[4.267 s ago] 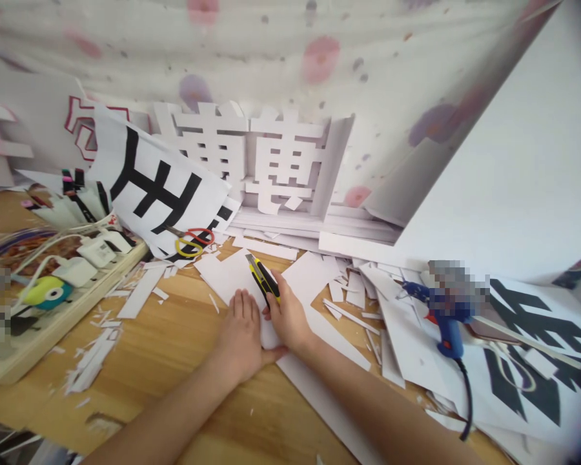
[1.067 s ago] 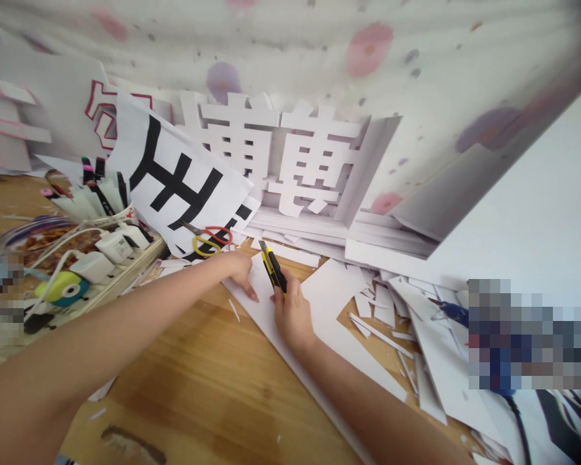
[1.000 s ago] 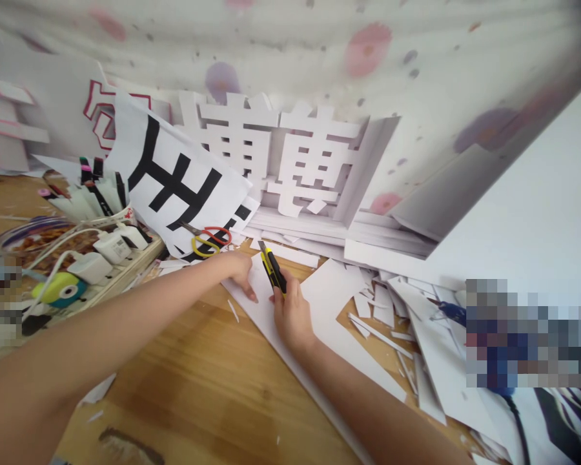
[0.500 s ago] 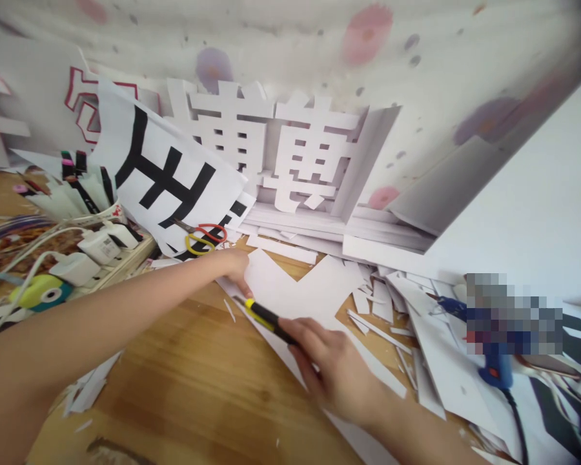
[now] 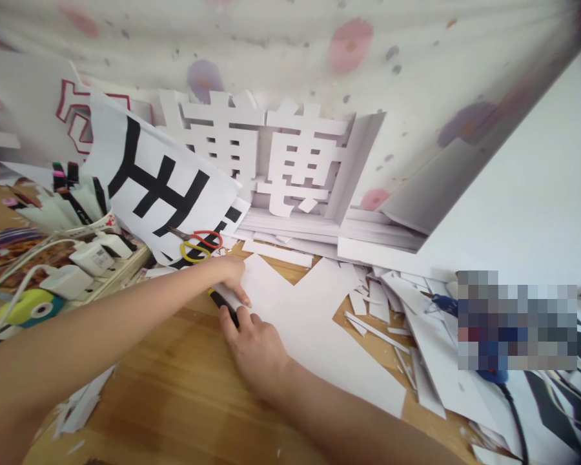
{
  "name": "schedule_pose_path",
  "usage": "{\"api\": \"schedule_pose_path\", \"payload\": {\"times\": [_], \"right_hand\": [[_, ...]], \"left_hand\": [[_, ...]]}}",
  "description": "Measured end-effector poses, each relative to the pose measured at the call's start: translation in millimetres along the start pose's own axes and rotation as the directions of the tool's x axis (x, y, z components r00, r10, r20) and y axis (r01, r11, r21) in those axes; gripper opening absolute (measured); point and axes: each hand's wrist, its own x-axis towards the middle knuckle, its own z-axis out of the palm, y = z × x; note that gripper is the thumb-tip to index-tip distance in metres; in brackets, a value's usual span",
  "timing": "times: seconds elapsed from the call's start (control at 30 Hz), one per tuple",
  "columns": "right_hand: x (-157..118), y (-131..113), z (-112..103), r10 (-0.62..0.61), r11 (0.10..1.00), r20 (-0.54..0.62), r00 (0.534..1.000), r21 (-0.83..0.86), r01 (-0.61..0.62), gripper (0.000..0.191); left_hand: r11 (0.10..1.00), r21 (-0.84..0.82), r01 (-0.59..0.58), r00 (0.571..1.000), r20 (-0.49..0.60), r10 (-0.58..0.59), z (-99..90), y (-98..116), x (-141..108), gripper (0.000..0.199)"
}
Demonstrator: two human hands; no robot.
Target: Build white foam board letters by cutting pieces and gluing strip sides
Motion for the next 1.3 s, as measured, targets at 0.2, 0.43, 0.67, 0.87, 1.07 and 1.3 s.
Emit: {"api": "schedule_pose_path", "payload": {"times": [0.2,0.43,0.67,0.87,1.07,1.3], "right_hand": [[6,-4,-2,0.031,0.999,0.024,0.999,-0.016,-0.031,0.054],[8,-10,-9,0.089,0.996,-0.002,0.996,0.033,-0.089,0.050],[17,-12,-18,0.082,0.997,-0.005,0.997,0.007,-0.082,0.052],[24,-23,-28,0.049,0.997,0.017,0.999,-0.061,-0.048,0.047],[25,-26,-34,-0.019,0.993,0.063,0.998,-0.112,0.026,0.034],[14,-23,-34,-0.026,0.992,0.070,0.997,-0.121,0.034,0.042]], "left_hand": [[1.000,-0.014,-0.003,1.000,-0.017,0.003,-2.6,3,-5,0.071],[0.998,-0.054,0.032,0.999,-0.020,-0.033,-1.2,2,0,0.074],[0.997,-0.059,0.053,0.999,-0.006,-0.053,0.5,2,4,0.071],[0.994,-0.075,0.084,0.996,0.035,-0.082,-0.5,4,2,0.076],[0.993,-0.082,0.090,0.995,0.046,-0.086,0.2,5,0,0.084],[0.993,-0.053,0.102,0.993,0.066,-0.098,-0.9,6,-3,0.085]]}}
